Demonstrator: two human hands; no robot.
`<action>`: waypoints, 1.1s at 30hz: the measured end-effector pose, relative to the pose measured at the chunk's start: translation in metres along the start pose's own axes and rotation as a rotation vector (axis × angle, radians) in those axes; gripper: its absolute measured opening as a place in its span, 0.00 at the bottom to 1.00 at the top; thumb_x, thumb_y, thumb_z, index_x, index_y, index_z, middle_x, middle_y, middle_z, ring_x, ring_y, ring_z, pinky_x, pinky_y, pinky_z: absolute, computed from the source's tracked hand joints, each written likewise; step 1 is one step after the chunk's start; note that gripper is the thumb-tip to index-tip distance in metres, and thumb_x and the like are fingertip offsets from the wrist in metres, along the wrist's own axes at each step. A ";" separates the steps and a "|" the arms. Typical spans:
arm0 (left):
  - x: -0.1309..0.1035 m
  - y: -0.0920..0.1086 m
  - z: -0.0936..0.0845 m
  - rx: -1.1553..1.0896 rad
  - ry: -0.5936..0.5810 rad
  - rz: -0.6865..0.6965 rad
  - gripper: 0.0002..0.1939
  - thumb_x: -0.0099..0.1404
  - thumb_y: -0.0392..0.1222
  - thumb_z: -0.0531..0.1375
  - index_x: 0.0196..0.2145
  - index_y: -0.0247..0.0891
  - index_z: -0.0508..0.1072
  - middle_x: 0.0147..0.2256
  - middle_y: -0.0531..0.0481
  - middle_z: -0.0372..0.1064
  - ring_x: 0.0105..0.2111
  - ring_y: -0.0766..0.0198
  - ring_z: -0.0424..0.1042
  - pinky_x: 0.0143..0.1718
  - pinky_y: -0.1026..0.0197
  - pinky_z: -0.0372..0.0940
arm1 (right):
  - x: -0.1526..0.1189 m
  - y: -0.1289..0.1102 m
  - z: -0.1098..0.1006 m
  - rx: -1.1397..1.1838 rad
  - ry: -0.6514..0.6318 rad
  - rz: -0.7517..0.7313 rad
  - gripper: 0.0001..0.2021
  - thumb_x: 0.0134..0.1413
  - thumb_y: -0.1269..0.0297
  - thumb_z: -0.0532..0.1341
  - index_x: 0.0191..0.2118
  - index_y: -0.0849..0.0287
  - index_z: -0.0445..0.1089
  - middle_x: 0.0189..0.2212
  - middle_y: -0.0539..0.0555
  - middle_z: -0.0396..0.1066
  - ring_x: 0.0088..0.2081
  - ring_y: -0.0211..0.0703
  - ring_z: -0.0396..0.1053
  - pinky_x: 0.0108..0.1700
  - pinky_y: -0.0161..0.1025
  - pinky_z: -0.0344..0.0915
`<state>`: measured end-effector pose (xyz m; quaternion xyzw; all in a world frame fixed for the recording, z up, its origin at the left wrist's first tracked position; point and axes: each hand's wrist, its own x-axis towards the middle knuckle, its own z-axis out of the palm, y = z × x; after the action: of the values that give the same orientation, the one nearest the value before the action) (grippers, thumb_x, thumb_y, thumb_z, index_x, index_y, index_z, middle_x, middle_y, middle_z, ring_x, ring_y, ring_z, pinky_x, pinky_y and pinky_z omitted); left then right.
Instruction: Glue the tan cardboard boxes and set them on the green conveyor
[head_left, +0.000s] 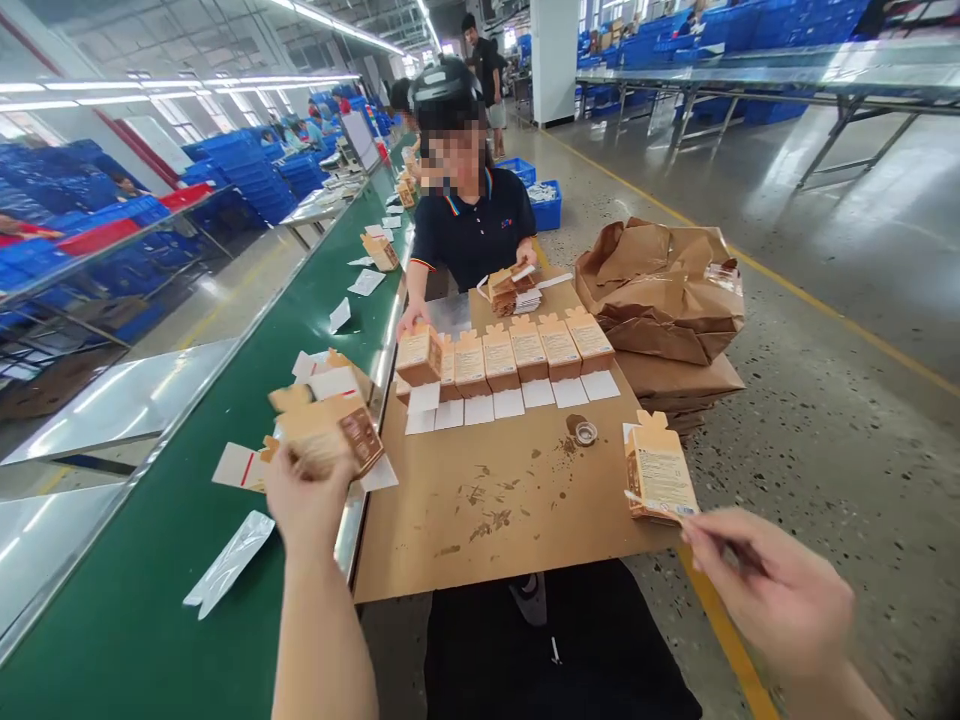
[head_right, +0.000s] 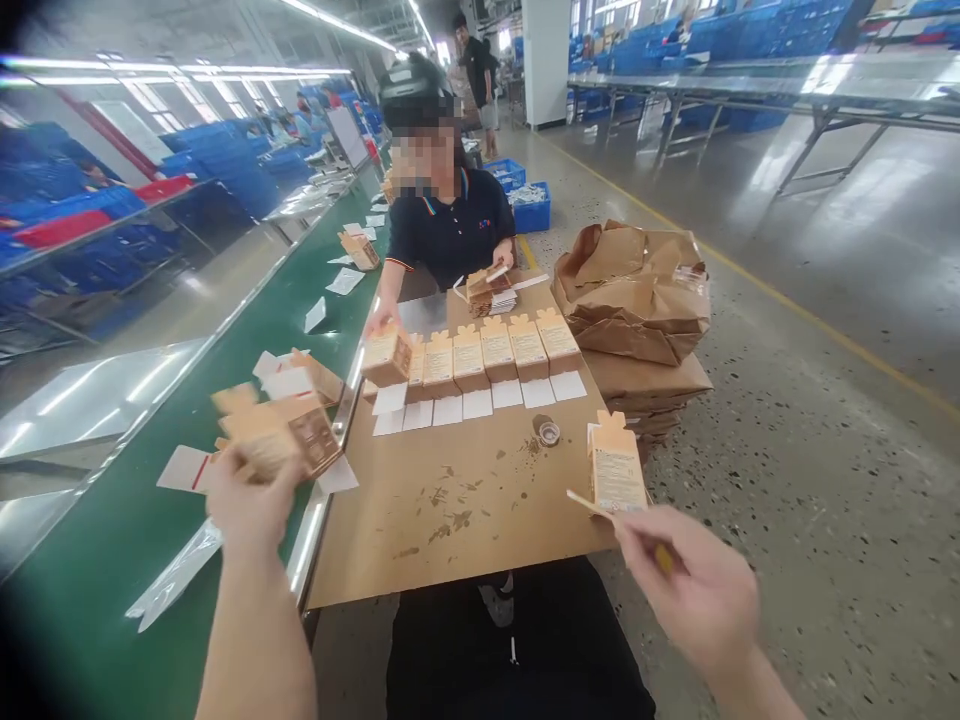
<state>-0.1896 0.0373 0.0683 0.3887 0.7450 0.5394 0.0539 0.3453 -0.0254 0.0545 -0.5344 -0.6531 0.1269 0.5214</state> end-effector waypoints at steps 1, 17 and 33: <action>-0.014 -0.003 -0.009 -0.160 0.009 -0.054 0.37 0.54 0.60 0.78 0.59 0.47 0.80 0.56 0.39 0.83 0.67 0.27 0.83 0.74 0.22 0.77 | 0.020 0.006 0.002 -0.029 -0.028 -0.069 0.10 0.78 0.53 0.75 0.39 0.41 0.90 0.27 0.52 0.85 0.23 0.47 0.80 0.29 0.44 0.83; -0.159 -0.030 0.053 -0.964 -0.438 -0.771 0.45 0.55 0.58 0.91 0.66 0.46 0.85 0.61 0.39 0.90 0.60 0.38 0.90 0.64 0.41 0.86 | 0.138 0.050 0.100 -0.416 -0.730 0.012 0.15 0.71 0.73 0.66 0.30 0.52 0.78 0.33 0.56 0.87 0.38 0.50 0.82 0.42 0.41 0.70; -0.131 -0.005 0.076 -0.682 -0.379 -0.540 0.48 0.46 0.66 0.94 0.54 0.46 0.77 0.59 0.42 0.86 0.59 0.44 0.87 0.61 0.40 0.86 | -0.054 -0.024 0.149 0.309 -0.317 0.047 0.10 0.77 0.67 0.71 0.39 0.51 0.87 0.30 0.50 0.86 0.27 0.42 0.80 0.32 0.37 0.82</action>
<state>-0.0633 0.0111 -0.0116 0.2327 0.5769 0.6394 0.4519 0.2042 -0.0216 -0.0206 -0.4368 -0.6870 0.3199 0.4846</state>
